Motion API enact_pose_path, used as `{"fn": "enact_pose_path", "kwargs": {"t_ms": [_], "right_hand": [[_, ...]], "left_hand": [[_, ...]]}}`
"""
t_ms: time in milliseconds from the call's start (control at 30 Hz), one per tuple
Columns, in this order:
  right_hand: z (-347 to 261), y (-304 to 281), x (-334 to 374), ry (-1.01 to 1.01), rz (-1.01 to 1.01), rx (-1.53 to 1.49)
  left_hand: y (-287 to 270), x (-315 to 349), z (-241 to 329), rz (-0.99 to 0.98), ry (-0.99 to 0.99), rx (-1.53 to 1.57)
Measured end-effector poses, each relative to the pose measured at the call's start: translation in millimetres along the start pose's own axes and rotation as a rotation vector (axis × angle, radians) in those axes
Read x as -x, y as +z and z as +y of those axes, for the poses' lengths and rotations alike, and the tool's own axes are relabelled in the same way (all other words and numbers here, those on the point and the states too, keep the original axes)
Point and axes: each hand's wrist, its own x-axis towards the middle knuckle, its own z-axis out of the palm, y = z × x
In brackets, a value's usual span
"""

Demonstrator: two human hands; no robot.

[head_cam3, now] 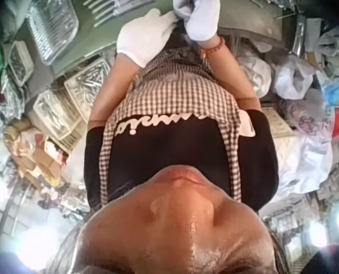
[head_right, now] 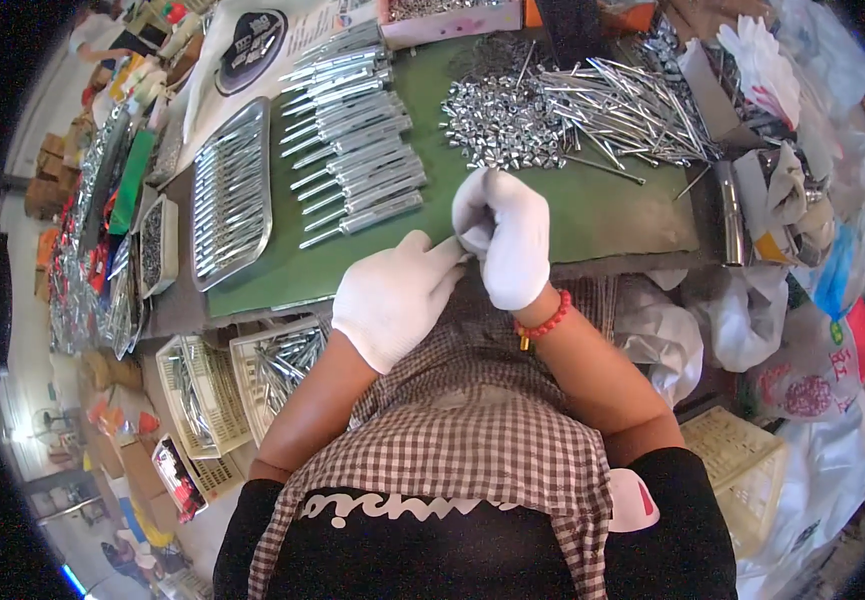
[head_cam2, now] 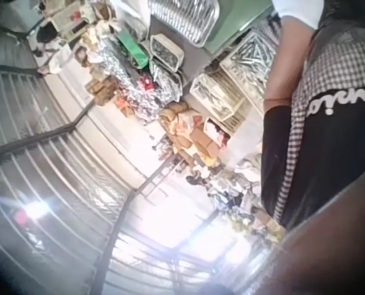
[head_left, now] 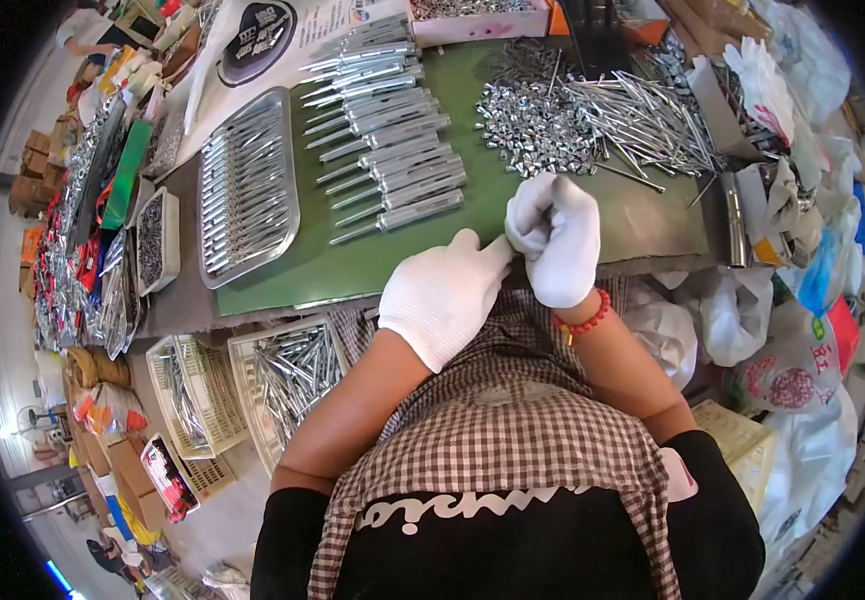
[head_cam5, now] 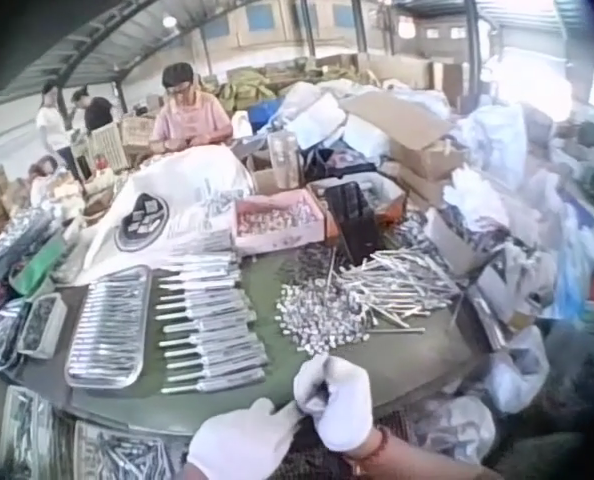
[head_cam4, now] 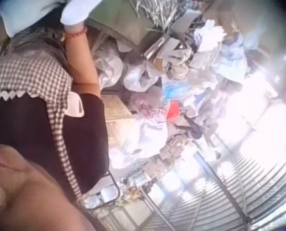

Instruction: The recorder is assembling small metal components by inserting pins and plastic fittings into metal rails.

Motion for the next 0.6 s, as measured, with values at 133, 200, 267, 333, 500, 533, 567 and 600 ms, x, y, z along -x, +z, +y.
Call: {"fn": "enact_pose_path", "kwargs": {"t_ms": [133,200,267,333,500,533,567,600], "right_hand": [[2.0,1.1,2.9,-0.042,-0.007,-0.038],[-1.1,2.7,2.9,-0.108,0.066,-0.08],[-2.9,-5.9,-3.2,-0.092,0.067,-0.26],[-3.8,-5.9,-0.7,-0.153,-0.014,-0.221],[-7.0,-11.6,-4.5,-0.045,0.014,-0.377],[-8.3,-11.1,-3.2,-0.022,0.02,-0.347],[-7.7,-11.7,-2.4,-0.022,0.021,-0.348],[-7.8,-10.9,-3.2,-0.016,-0.002,-0.347]], "left_hand": [[-7.4,-3.4,2.4,0.022,0.001,0.005],[-10.9,-13.2,11.7,-0.056,0.045,-0.175],[-8.0,-24.5,13.3,-0.022,0.102,-0.202],[-0.8,-22.6,3.7,0.03,0.109,-0.109],[11.2,62.4,-35.9,0.37,-0.129,0.031],[15.4,92.8,-52.4,0.426,-0.162,-0.023],[24.8,125.7,-63.5,0.437,-0.364,-0.035],[36.6,163.4,-78.0,0.364,-0.558,-0.087]]}}
